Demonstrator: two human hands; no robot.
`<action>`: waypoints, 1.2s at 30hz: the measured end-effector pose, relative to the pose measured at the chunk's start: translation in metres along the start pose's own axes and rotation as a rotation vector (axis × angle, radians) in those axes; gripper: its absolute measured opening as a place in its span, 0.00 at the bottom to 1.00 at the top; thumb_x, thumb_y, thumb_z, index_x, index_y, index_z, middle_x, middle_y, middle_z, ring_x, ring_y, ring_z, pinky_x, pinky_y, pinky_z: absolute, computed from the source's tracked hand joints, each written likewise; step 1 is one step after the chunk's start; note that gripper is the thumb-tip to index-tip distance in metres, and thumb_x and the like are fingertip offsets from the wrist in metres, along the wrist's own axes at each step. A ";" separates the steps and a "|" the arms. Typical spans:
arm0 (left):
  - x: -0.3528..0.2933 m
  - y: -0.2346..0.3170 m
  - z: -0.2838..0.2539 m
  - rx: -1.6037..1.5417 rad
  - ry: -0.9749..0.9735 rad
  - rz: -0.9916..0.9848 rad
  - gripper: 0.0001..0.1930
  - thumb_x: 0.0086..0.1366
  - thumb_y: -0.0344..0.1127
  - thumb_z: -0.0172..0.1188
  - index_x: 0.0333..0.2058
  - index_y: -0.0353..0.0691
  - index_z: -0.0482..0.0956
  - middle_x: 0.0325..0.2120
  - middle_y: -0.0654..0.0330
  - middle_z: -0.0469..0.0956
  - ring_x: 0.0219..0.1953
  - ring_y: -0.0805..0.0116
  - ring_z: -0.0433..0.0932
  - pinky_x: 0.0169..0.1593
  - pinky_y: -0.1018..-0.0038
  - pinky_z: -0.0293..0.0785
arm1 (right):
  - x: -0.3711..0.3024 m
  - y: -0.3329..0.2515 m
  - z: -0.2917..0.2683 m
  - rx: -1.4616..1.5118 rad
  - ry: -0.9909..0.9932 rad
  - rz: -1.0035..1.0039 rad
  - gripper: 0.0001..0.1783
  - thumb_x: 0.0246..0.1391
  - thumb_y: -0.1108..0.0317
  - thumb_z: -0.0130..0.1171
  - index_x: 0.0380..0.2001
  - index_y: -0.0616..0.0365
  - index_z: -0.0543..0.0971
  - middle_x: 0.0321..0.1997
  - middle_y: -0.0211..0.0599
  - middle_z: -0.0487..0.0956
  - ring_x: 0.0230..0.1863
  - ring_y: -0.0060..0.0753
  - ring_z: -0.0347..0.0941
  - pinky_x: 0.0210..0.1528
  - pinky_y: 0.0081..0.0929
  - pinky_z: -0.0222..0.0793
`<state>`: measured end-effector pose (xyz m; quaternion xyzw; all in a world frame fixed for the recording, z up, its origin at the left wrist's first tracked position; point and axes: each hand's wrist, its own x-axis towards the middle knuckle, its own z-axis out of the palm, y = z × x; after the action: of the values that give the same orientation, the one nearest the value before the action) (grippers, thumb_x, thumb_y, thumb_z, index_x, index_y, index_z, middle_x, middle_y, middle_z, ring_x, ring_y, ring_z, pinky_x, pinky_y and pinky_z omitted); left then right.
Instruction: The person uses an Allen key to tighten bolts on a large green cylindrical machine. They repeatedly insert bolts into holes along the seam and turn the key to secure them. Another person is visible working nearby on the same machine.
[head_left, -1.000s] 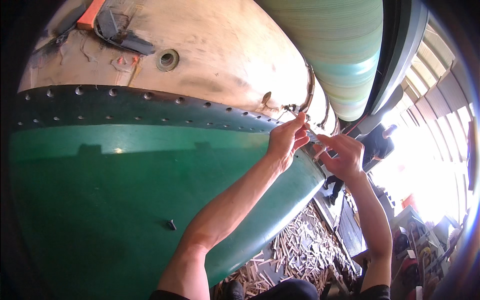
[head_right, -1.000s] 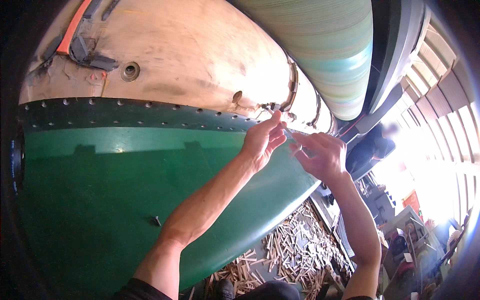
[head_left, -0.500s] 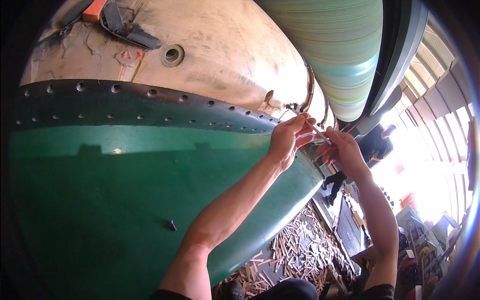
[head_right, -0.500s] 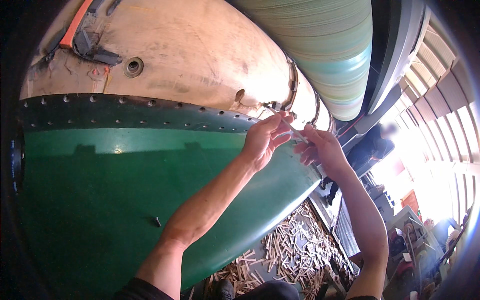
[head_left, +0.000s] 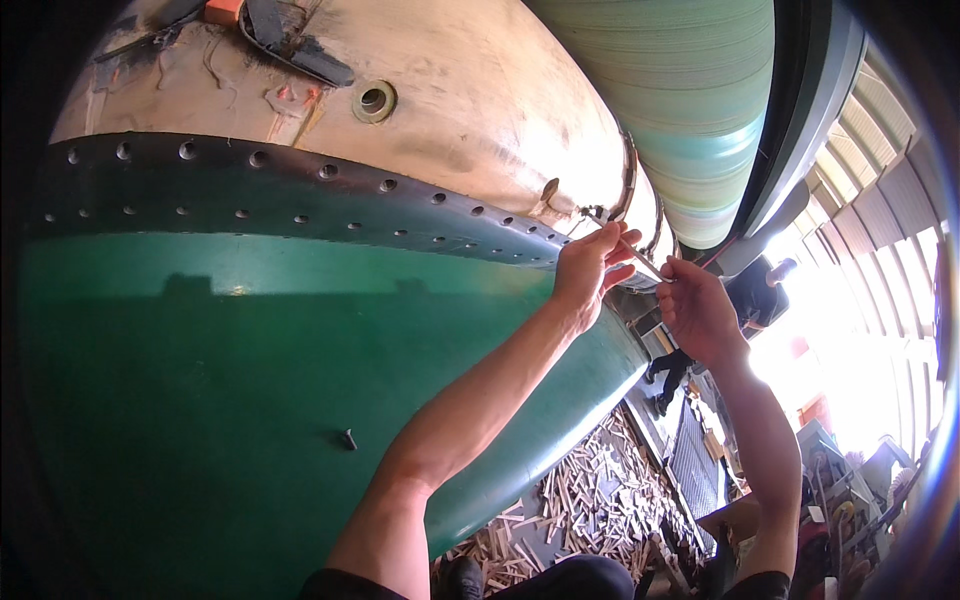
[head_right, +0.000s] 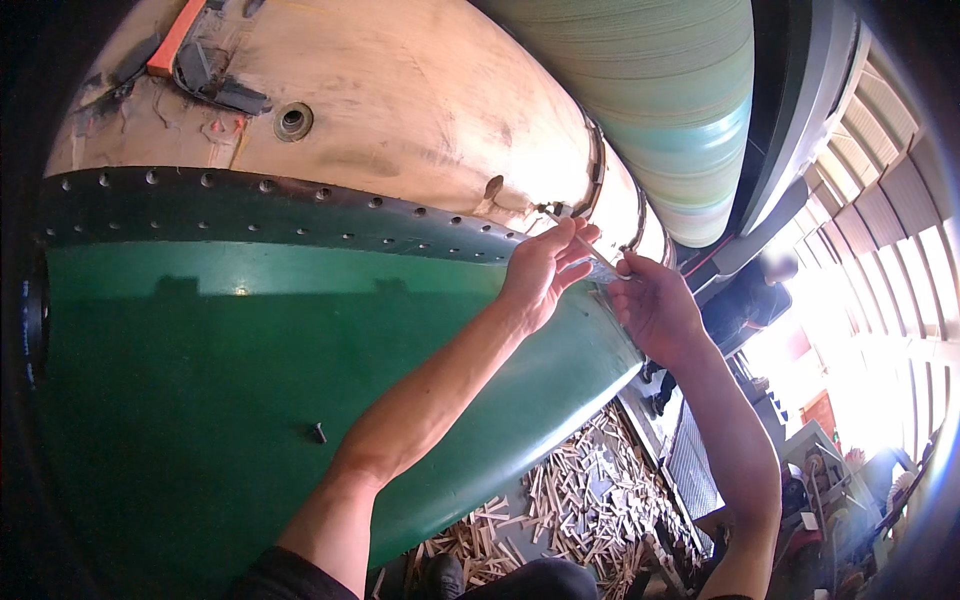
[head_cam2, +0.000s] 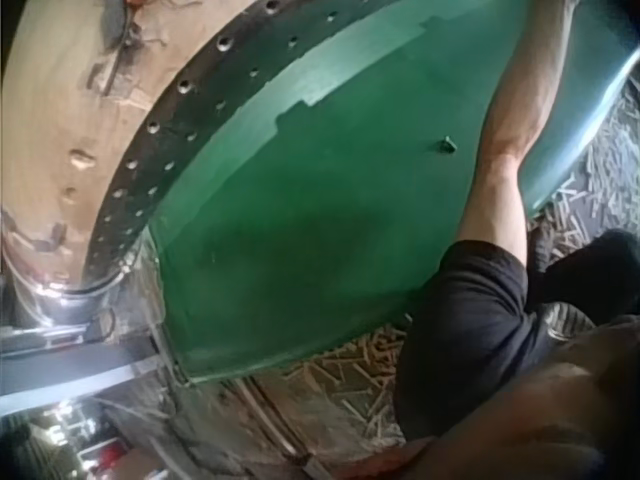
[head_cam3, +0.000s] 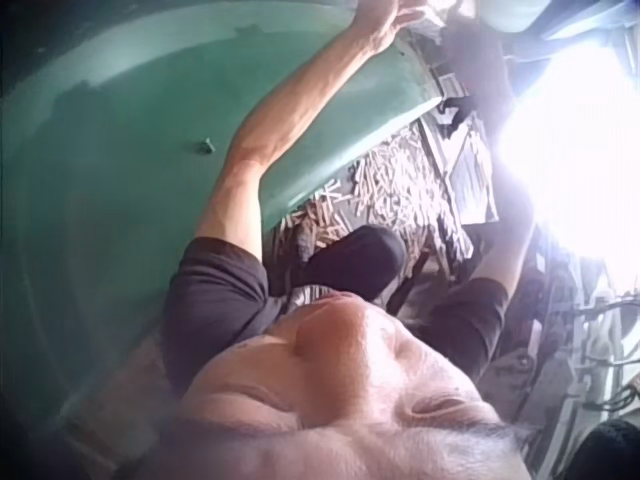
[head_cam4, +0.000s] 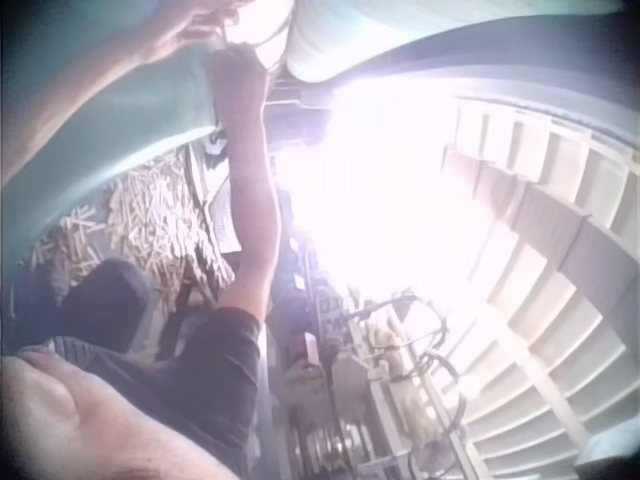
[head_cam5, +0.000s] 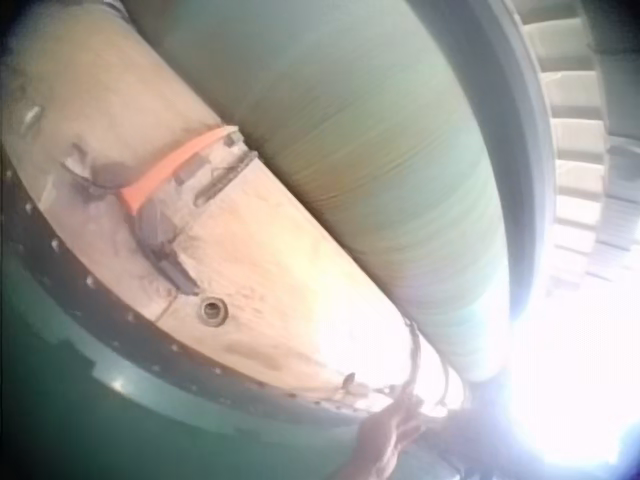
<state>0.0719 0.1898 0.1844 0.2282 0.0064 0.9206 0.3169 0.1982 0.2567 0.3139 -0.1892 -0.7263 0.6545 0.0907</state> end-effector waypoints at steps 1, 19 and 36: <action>0.002 0.001 -0.001 0.004 0.003 0.002 0.12 0.73 0.47 0.58 0.42 0.46 0.81 0.41 0.65 0.83 0.41 0.77 0.76 0.48 0.71 0.74 | -0.003 -0.003 -0.001 -0.135 0.061 -0.063 0.17 0.67 0.58 0.55 0.48 0.60 0.78 0.26 0.36 0.81 0.24 0.27 0.79 0.29 0.26 0.76; 0.010 -0.006 0.000 -0.039 0.129 -0.006 0.17 0.59 0.53 0.72 0.30 0.49 0.79 0.27 0.71 0.79 0.29 0.79 0.74 0.40 0.76 0.76 | -0.010 0.011 0.022 -1.606 0.260 -1.240 0.13 0.50 0.62 0.71 0.29 0.61 0.84 0.27 0.37 0.84 0.24 0.31 0.82 0.29 0.27 0.77; 0.016 -0.014 0.000 -0.075 0.116 -0.028 0.14 0.63 0.49 0.70 0.34 0.45 0.82 0.30 0.67 0.82 0.29 0.82 0.74 0.38 0.77 0.76 | -0.016 -0.002 0.022 -1.617 0.178 -1.147 0.17 0.47 0.70 0.73 0.43 0.57 0.84 0.37 0.34 0.85 0.30 0.25 0.82 0.35 0.24 0.78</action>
<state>0.0688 0.2109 0.1888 0.1621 -0.0064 0.9273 0.3374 0.2039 0.2299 0.3150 0.1372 -0.9260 -0.1969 0.2914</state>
